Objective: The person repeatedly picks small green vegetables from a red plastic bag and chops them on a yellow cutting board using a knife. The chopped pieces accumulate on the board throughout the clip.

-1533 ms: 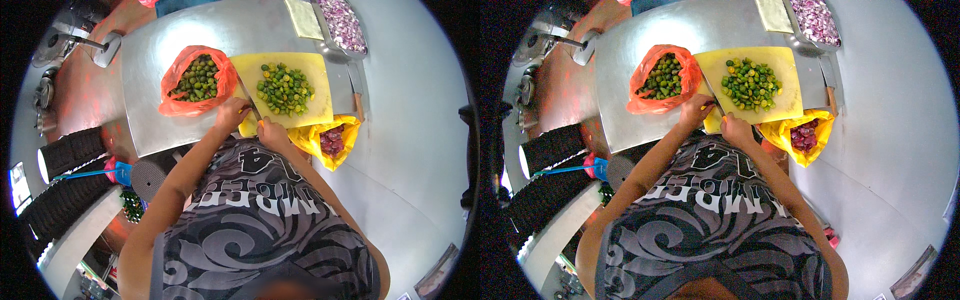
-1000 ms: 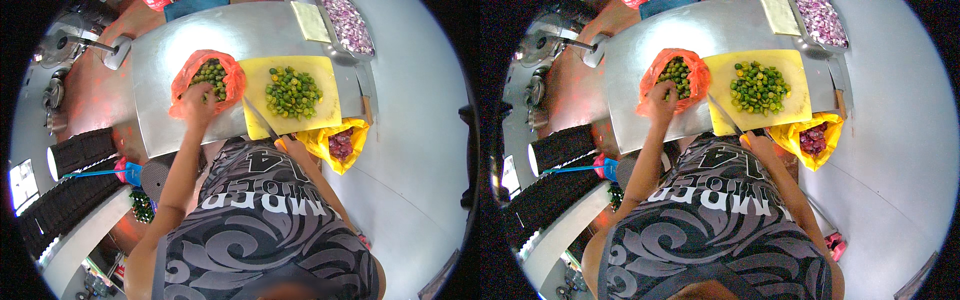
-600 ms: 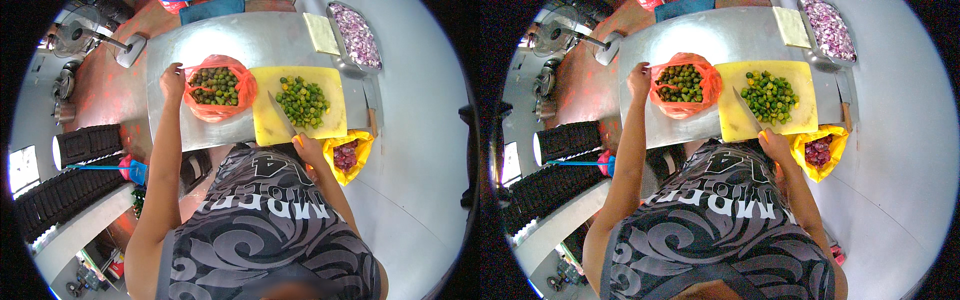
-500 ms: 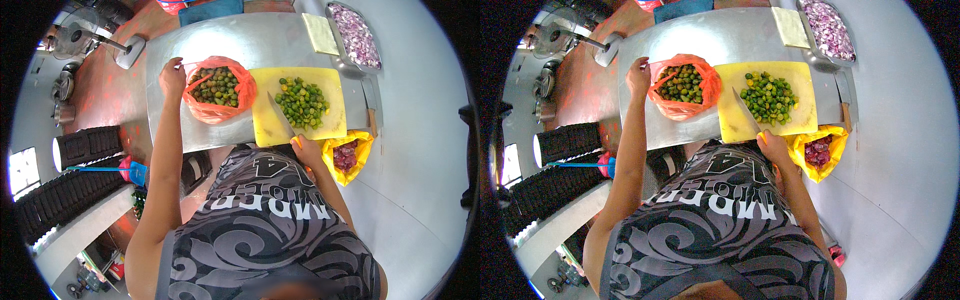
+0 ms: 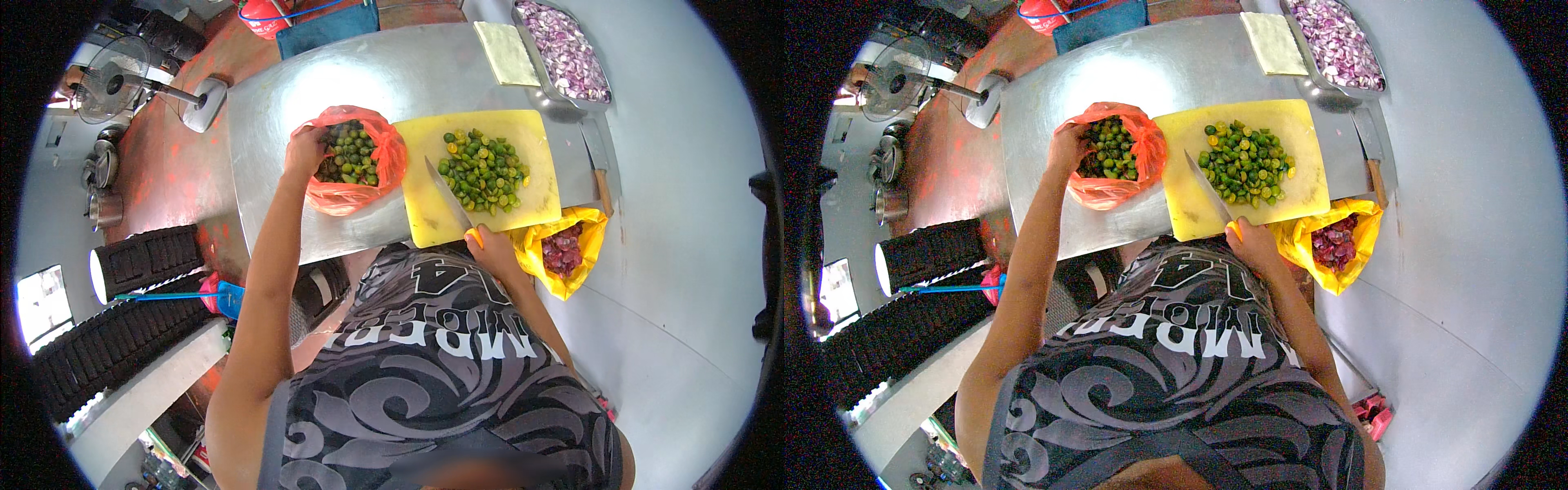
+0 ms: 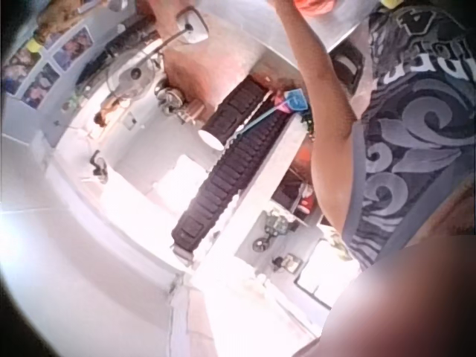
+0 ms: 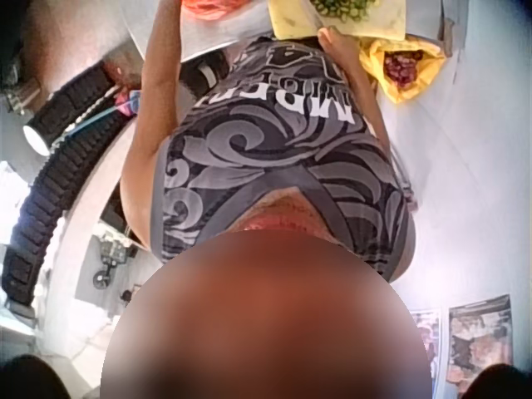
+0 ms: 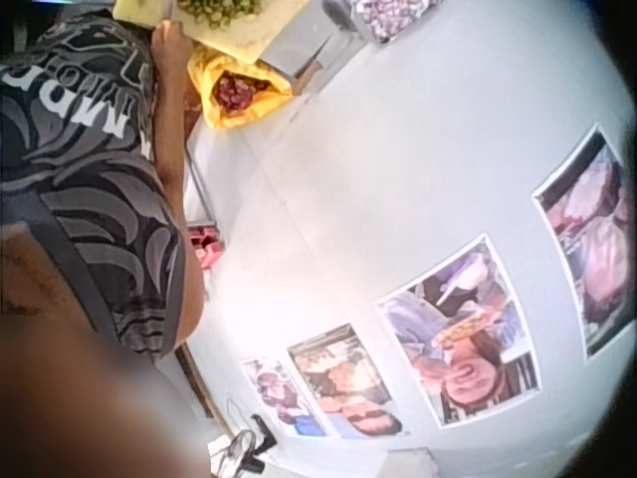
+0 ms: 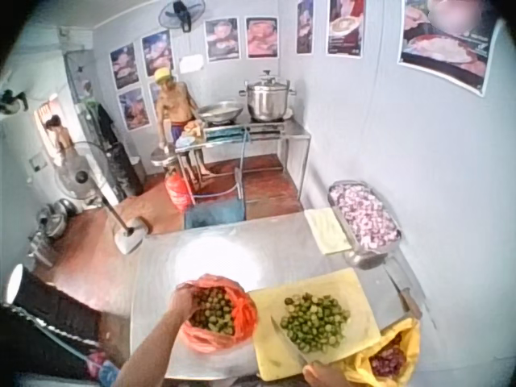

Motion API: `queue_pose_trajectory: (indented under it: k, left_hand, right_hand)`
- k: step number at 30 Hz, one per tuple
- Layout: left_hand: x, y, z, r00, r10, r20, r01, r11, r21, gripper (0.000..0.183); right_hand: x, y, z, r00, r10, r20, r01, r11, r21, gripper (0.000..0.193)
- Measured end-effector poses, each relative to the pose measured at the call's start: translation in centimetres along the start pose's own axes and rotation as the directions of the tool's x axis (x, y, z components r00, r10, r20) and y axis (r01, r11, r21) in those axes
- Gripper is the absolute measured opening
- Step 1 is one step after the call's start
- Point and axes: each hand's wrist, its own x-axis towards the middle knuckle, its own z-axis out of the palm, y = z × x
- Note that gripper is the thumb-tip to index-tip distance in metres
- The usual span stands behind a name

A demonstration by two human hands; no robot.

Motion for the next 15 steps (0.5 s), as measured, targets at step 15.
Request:
queue_pose_trajectory:
  k: [15]
  left_hand:
    - [-6.5, 9.7, -3.6, 0.952, -0.059, 0.301, 0.303, 0.024, -0.953, 0.037]
  right_hand:
    - [-1.3, 1.5, -1.2, 0.998, 0.036, 0.047, -0.032, 0.996, -0.079, 0.04]
